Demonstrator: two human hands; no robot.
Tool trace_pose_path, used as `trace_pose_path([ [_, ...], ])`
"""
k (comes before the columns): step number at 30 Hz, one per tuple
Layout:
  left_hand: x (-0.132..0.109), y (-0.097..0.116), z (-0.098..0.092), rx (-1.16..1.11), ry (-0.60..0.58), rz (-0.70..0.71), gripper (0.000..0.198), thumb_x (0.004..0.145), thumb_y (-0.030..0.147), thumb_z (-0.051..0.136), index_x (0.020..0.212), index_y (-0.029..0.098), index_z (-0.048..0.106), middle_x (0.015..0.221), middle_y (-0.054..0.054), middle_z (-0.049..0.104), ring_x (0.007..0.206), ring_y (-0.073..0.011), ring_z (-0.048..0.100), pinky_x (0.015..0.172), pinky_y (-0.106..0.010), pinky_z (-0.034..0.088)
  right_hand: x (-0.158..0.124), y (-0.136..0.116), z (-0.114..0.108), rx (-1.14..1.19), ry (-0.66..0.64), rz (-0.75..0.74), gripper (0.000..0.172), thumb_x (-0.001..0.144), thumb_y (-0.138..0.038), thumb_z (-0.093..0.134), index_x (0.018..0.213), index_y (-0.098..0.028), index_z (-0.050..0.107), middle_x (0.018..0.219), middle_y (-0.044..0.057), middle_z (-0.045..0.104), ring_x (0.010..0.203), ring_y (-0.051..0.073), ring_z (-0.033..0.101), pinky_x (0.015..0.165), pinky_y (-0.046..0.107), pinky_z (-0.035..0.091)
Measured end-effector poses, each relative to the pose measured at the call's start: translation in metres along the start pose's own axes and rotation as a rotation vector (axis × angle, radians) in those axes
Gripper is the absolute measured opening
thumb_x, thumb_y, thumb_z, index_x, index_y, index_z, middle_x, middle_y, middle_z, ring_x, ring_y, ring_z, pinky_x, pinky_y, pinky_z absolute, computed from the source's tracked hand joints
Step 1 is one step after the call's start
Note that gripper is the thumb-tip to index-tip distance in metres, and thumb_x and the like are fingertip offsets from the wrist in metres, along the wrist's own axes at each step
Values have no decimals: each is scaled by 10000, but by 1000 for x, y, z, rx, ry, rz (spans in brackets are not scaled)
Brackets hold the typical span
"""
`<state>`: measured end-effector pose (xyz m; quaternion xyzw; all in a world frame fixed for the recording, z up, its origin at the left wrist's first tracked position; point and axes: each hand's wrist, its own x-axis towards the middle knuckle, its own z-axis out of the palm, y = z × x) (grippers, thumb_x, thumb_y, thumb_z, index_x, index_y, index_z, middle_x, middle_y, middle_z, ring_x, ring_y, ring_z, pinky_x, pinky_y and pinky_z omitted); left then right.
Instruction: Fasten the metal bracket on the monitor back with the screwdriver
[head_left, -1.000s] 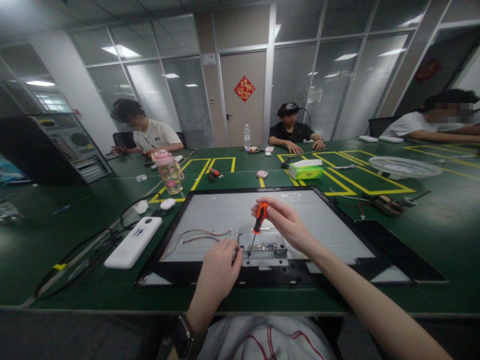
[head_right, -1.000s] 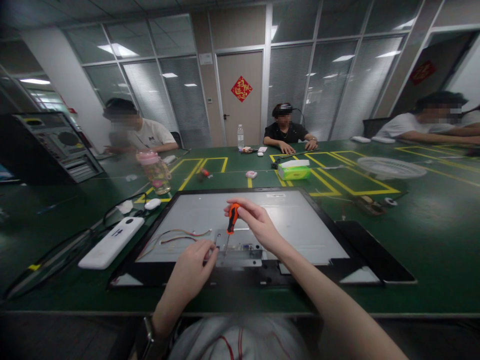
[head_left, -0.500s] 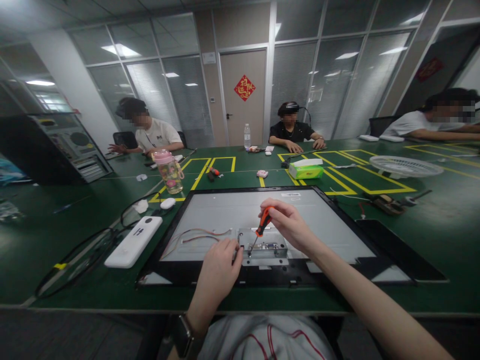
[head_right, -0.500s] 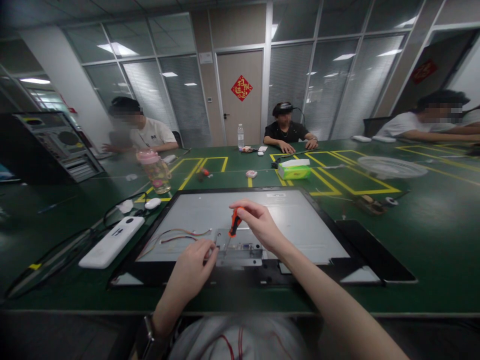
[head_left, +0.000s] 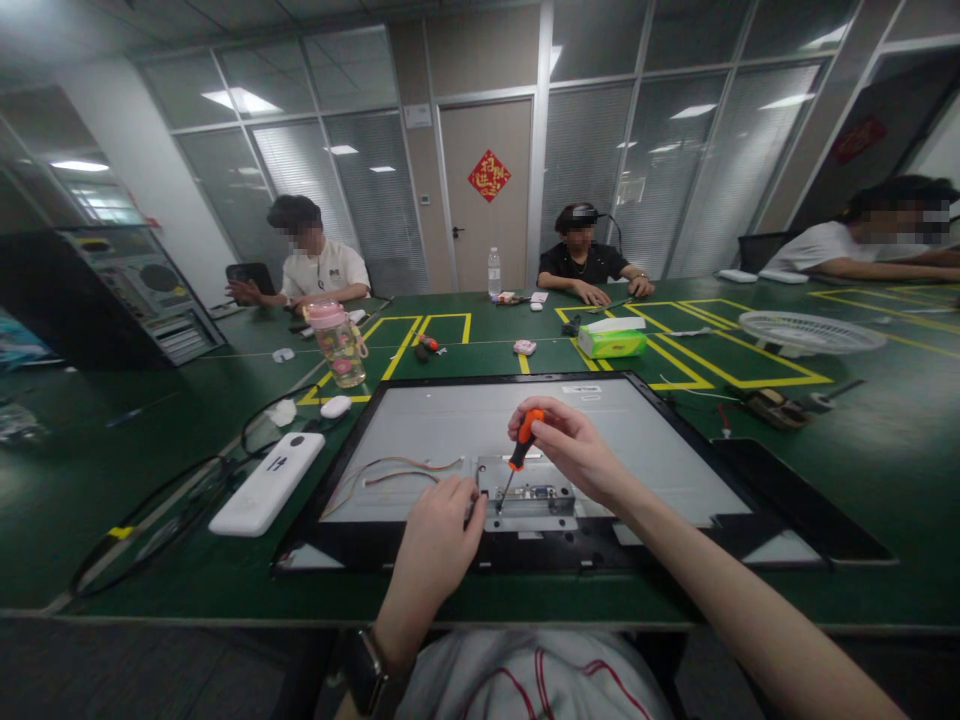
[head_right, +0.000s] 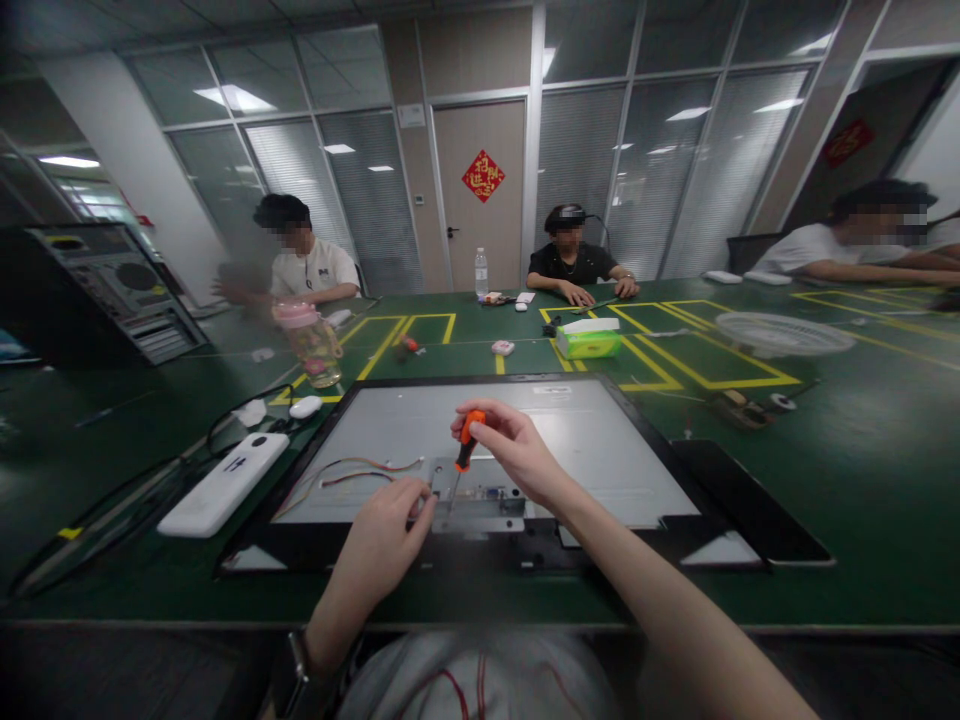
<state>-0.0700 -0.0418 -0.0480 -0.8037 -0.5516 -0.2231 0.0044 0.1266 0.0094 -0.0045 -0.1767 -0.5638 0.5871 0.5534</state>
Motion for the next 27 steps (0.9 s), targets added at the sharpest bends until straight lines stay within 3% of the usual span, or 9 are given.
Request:
trace_pose_path([
  [8,-1,-2,2,-10,-1,2,176,939,211,451,816,188,574,811,-32,630,754,-196,590,702,-315,429,-1,-6,0,48,-27,45,286,850,-344,681,1116,-242,667,935,43,686,892,177,627,881,362,470],
  [14,0,-1,0,-15,2,8,179,943,211,443,827,187,576,810,-34,625,763,-197,590,708,-315,433,-1,-4,0,44,24,39,268,834,-416,690,1020,-226,726,955,55,702,900,184,639,867,359,489],
  [21,-1,-1,2,-10,12,13,181,940,211,446,816,188,575,797,-31,621,753,-193,585,699,-311,427,1,-1,-2,-63,93,-7,174,742,-384,779,830,-238,745,822,15,644,759,153,587,715,309,509],
  [27,0,-1,1,-12,-3,5,178,943,215,447,816,190,570,803,-30,626,763,-196,590,703,-315,428,1,-2,-1,-56,89,-25,173,745,-402,772,786,-237,740,808,15,622,766,156,576,707,302,497],
])
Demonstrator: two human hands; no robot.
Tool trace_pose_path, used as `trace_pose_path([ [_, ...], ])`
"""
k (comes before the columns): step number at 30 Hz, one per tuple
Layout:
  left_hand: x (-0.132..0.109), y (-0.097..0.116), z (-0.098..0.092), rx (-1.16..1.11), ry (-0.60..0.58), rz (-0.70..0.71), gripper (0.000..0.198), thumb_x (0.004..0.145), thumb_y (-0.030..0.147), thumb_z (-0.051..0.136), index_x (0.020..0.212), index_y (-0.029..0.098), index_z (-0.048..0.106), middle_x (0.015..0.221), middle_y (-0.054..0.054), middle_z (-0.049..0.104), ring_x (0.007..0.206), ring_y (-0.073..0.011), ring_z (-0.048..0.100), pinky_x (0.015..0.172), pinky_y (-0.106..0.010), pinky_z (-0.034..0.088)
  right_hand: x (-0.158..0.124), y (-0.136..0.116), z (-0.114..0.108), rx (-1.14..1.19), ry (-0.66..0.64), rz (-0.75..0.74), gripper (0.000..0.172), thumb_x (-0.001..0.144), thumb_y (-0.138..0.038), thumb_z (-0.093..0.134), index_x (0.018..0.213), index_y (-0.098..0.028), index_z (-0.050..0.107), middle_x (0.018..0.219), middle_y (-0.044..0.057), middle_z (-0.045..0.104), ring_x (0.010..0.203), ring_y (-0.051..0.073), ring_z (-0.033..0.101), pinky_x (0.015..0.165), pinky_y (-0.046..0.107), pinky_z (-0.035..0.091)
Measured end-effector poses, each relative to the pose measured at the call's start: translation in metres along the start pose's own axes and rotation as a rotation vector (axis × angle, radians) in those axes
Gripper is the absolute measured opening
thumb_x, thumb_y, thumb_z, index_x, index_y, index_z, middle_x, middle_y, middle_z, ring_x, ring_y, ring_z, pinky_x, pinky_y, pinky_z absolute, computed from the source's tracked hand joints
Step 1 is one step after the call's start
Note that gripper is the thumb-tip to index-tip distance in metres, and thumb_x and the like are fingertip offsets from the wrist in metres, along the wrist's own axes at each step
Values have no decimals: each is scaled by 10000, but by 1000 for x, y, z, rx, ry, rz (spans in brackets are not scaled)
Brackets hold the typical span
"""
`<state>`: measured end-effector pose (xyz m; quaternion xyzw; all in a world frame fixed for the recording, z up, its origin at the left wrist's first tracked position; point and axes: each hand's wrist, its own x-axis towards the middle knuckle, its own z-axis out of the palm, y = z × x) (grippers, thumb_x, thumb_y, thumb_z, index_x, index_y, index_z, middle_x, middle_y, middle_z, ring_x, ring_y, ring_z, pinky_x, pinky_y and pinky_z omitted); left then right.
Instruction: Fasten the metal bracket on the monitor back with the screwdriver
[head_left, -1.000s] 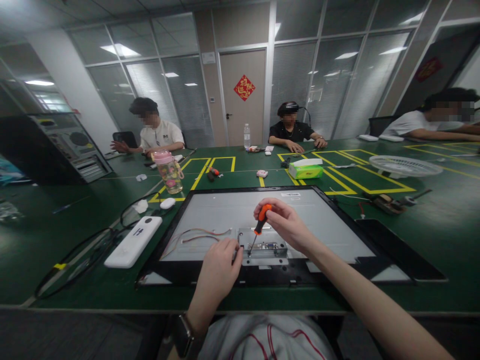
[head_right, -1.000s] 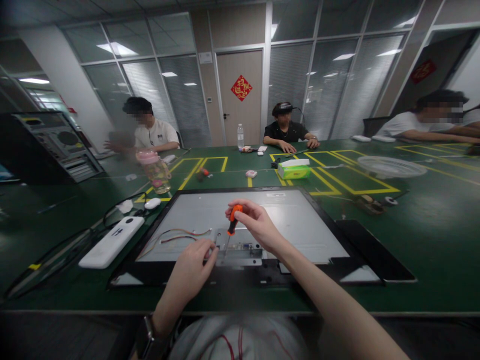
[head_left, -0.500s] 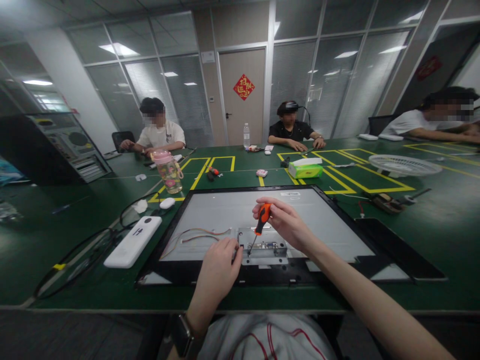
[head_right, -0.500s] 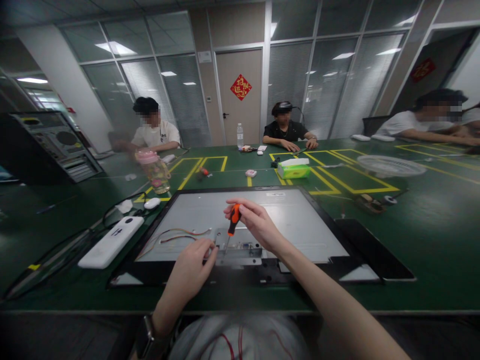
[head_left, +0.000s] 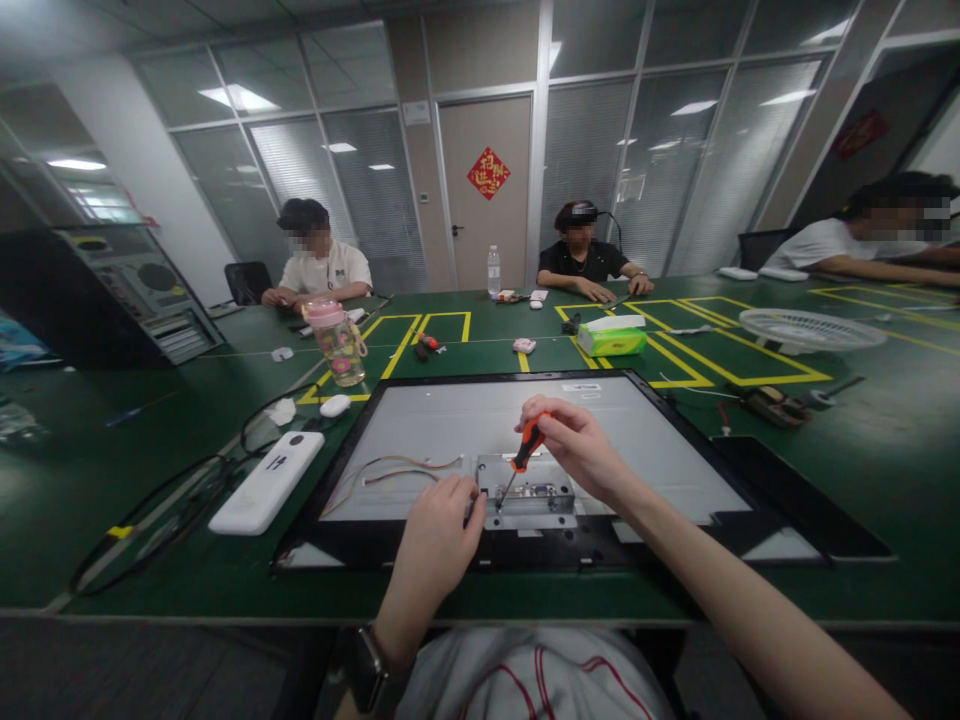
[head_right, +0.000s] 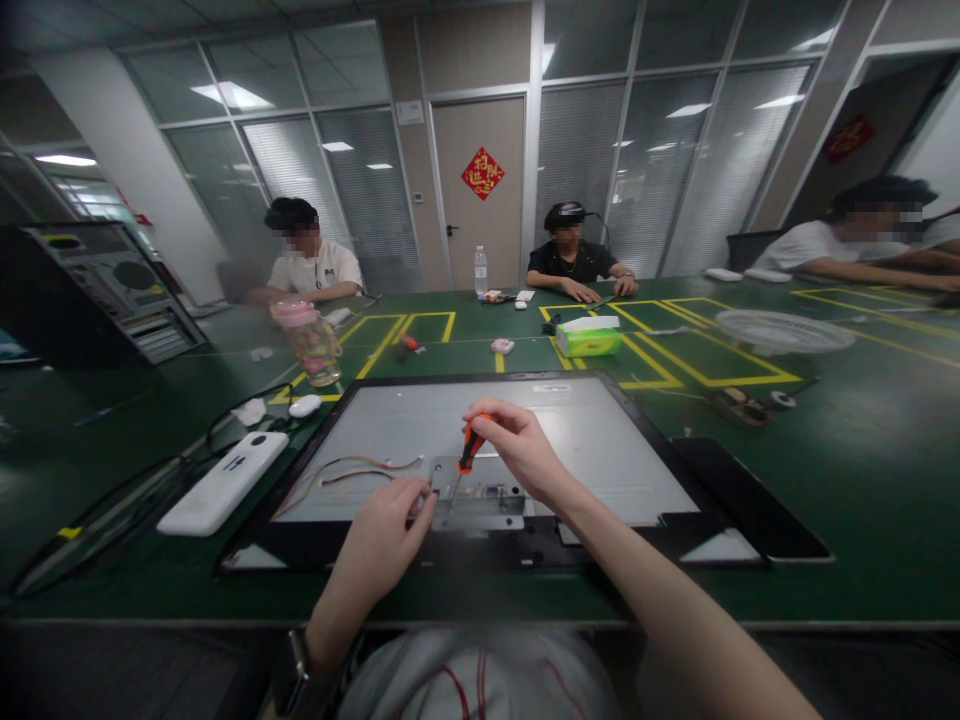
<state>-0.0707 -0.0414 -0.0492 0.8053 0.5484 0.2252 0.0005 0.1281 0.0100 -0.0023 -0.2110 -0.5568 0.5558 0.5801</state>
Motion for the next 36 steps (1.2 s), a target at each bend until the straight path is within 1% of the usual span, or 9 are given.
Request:
trace_pose_path([
  [7,-1,-1,1,18,14,8,183,939,214,443,815,191,576,800,-32,626,745,-190,587,700,-314,428,0,1,-1,6,3,28,200,782,-417,738,862,-235,732,796,11,646,755,153,587,712,295,495],
  [25,-1,0,1,-2,-17,-13,167,946,215,455,838,190,580,824,-31,626,781,-206,592,728,-323,432,-1,0,-1,32,-14,51,186,797,-407,726,875,-238,741,811,12,658,769,152,595,727,294,486],
  [36,0,-1,2,5,-19,-8,162,944,212,460,821,191,563,810,-25,617,772,-204,588,714,-319,425,0,1,-3,61,-24,62,227,796,-434,728,875,-223,752,838,18,671,789,142,609,732,271,486],
])
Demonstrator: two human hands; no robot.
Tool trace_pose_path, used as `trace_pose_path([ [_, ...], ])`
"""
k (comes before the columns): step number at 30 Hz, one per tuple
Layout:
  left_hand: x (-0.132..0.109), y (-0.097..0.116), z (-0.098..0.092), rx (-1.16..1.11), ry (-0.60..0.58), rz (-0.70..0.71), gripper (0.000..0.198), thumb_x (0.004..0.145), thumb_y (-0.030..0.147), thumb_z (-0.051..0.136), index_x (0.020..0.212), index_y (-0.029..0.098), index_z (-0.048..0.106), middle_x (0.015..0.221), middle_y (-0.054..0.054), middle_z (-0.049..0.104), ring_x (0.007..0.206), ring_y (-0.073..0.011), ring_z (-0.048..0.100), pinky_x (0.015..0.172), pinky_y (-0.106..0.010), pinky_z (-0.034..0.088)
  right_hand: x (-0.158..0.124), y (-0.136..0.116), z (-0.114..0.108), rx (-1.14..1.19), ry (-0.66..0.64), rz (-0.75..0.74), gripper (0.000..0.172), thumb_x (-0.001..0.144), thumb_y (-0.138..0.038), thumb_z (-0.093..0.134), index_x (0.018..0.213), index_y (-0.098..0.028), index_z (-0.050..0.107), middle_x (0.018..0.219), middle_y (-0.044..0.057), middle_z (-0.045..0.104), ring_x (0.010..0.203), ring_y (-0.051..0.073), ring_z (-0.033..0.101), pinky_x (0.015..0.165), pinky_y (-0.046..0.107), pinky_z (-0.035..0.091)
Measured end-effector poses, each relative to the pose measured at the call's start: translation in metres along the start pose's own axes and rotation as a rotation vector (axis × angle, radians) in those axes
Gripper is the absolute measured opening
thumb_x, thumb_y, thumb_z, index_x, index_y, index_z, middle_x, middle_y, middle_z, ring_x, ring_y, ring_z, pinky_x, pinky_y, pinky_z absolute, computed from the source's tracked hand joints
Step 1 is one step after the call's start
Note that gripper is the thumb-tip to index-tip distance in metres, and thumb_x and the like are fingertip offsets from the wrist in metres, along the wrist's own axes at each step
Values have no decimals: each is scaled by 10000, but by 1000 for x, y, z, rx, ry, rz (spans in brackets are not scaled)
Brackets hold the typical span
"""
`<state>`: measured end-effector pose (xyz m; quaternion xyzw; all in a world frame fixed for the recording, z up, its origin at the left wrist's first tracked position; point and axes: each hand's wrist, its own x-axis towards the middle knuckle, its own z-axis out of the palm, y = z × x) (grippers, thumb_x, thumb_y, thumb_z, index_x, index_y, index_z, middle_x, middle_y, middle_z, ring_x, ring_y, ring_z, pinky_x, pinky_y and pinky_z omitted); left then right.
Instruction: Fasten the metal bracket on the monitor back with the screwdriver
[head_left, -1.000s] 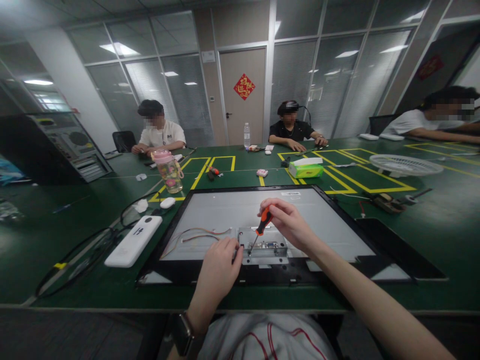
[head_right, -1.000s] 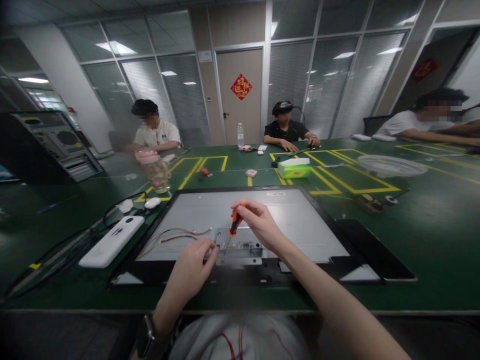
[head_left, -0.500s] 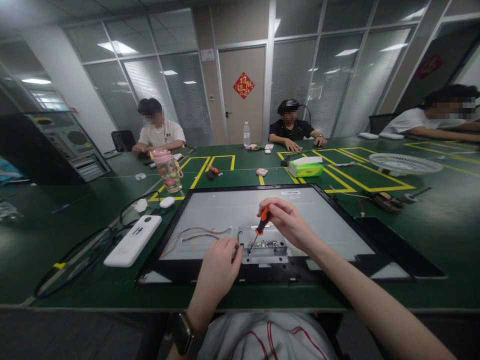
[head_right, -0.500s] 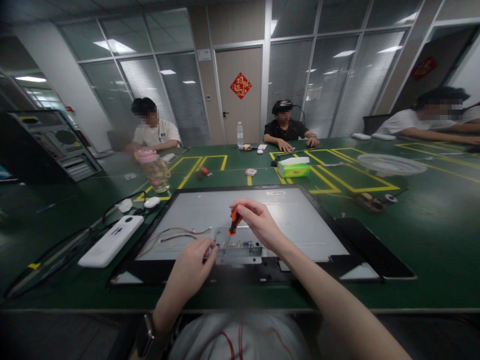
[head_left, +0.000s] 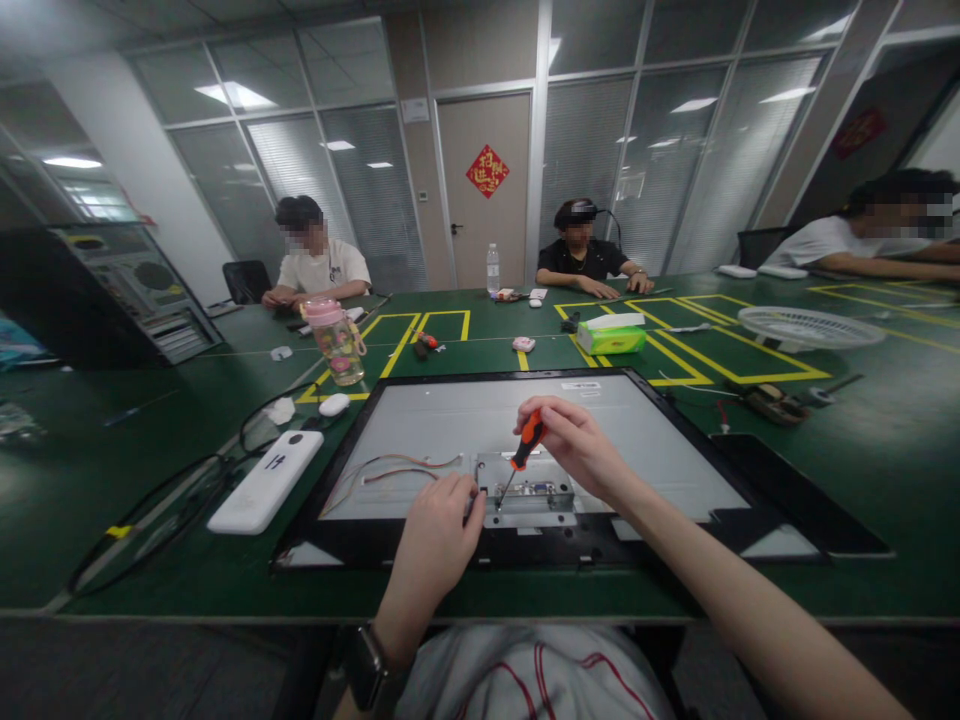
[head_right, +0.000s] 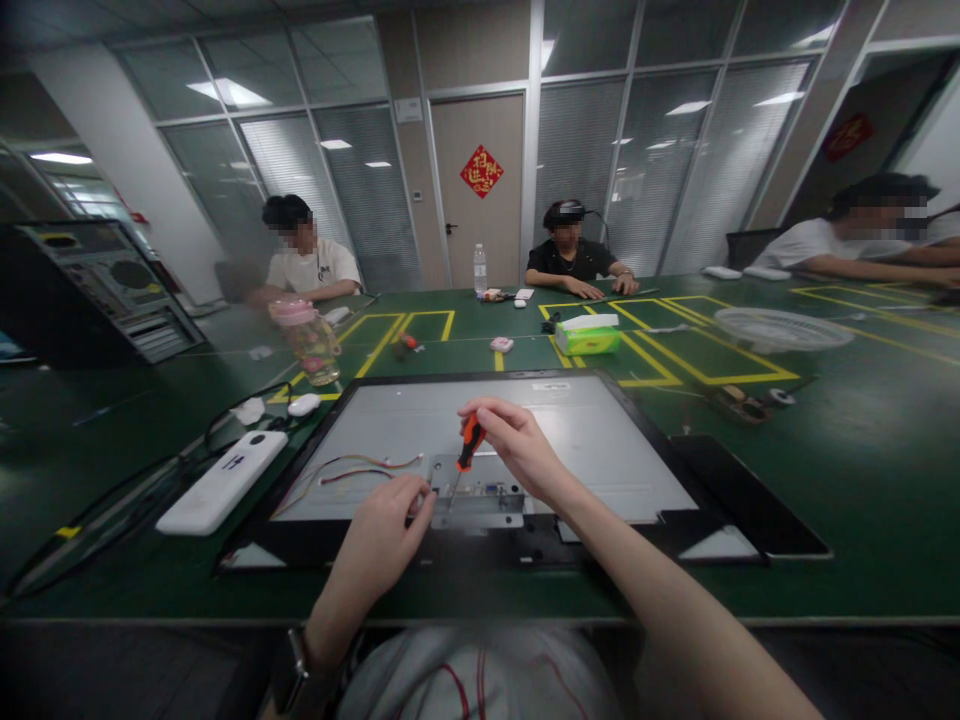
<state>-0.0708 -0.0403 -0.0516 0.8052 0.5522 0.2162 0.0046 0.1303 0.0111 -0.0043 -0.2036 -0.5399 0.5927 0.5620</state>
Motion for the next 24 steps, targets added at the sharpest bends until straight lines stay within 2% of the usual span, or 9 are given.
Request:
trace_pose_path([
  [9,0,1,-1,-6,4,2,158,943,210,459,826,191,564,812,-25,615,774,-202,585,721,-321,424,-1,-2,3,69,-18,-2,268,827,-405,708,1044,-250,723,867,25,702,852,157,638,775,300,493],
  [18,-1,0,-1,1,14,5,161,939,207,465,812,191,561,791,-20,610,754,-197,582,703,-315,419,-1,0,2,19,-38,-25,200,830,-401,701,932,-231,728,875,32,685,842,166,619,762,313,478],
  [24,0,-1,0,6,16,3,153,936,210,475,812,193,561,794,-19,611,758,-200,584,702,-315,421,0,1,0,-5,-10,-21,210,808,-404,721,938,-240,746,892,30,681,822,158,611,755,306,479],
])
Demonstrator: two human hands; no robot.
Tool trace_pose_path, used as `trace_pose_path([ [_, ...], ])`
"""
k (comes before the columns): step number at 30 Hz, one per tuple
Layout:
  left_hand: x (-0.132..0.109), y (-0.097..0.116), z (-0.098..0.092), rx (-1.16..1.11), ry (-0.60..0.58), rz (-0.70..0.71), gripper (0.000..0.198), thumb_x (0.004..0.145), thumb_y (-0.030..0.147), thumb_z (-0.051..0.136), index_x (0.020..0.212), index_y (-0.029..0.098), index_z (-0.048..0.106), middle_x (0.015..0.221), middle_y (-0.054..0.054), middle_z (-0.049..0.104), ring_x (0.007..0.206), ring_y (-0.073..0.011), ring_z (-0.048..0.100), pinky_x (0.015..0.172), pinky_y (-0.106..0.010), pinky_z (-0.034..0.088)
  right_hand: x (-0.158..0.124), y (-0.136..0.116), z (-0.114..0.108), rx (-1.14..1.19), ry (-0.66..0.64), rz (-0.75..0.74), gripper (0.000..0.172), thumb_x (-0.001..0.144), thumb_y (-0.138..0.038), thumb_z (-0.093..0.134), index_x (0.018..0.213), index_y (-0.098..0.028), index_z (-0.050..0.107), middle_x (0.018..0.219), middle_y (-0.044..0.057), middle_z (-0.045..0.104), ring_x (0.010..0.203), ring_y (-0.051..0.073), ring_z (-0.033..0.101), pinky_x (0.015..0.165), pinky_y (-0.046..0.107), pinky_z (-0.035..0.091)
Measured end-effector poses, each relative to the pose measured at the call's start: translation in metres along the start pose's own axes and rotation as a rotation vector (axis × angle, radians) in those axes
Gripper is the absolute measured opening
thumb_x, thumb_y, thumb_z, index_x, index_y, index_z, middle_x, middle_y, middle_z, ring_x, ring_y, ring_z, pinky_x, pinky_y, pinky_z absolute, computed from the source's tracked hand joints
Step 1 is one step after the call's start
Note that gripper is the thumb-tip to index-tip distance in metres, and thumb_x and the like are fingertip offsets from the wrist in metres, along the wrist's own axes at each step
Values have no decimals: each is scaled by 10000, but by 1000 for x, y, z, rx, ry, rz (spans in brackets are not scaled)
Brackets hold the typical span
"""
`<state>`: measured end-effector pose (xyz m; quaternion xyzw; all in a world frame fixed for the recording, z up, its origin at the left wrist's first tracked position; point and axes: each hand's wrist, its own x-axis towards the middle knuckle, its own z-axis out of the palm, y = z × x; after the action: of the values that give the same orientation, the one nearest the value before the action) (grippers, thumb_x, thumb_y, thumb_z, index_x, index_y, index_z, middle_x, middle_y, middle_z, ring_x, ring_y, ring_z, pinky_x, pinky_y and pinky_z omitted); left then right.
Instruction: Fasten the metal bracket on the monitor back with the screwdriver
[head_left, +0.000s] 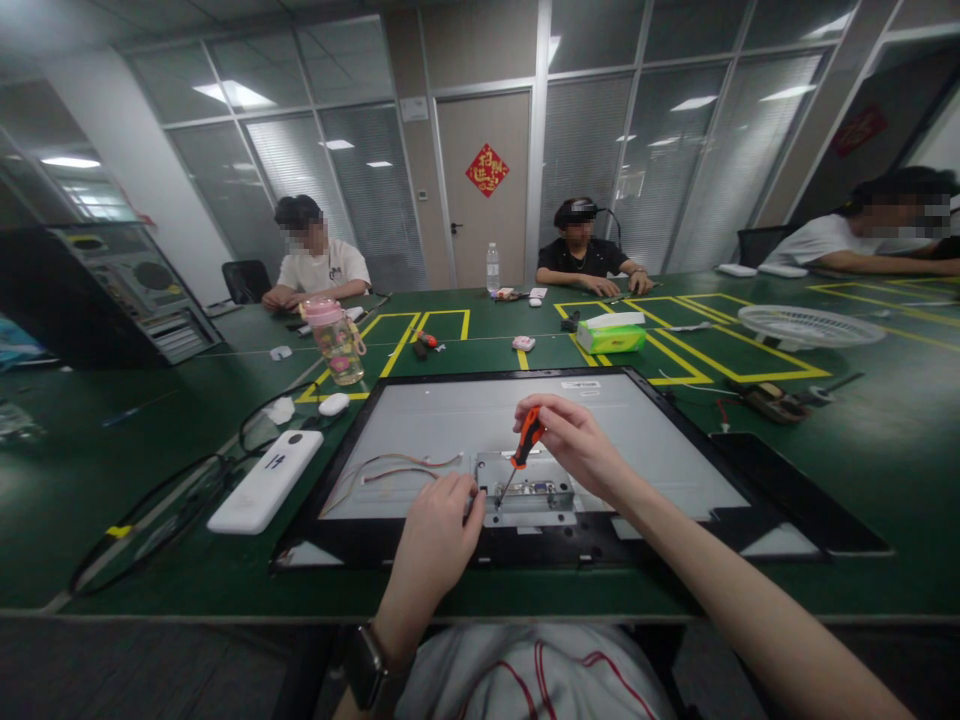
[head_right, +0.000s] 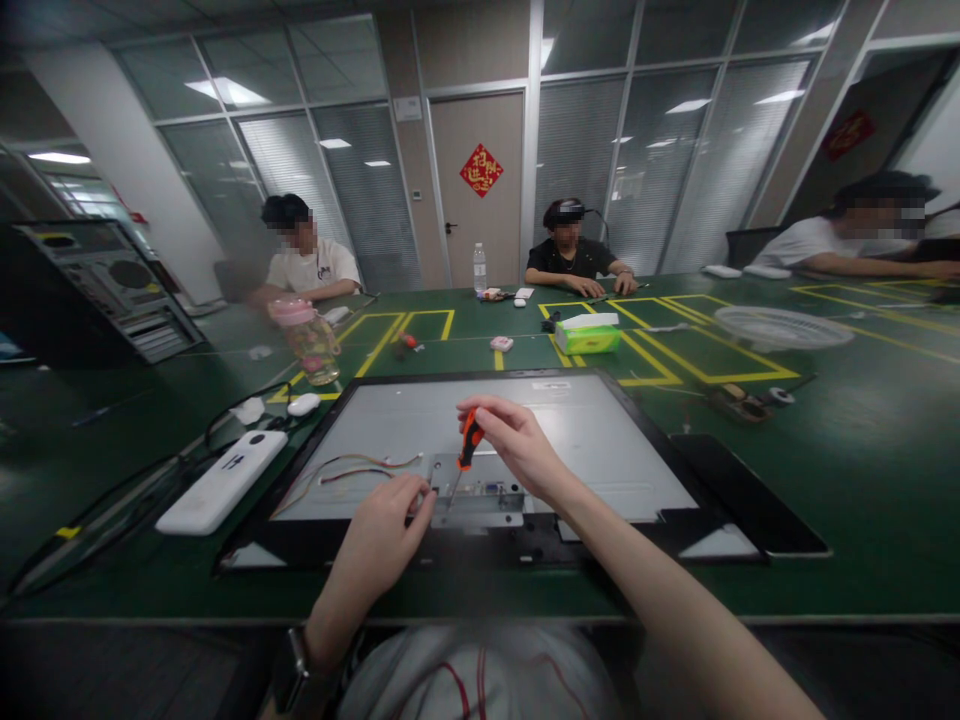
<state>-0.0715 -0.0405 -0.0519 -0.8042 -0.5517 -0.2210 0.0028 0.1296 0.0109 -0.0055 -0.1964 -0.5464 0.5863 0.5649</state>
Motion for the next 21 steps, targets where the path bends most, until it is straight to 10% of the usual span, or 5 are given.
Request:
trace_pose_path([
  [21,0,1,-1,-7,17,22,176,941,214,449,810,193,565,790,-25,616,755,-192,590,700,-310,428,1,-6,3,106,-10,44,263,831,-379,675,1030,-212,717,909,48,698,858,182,629,808,323,476],
])
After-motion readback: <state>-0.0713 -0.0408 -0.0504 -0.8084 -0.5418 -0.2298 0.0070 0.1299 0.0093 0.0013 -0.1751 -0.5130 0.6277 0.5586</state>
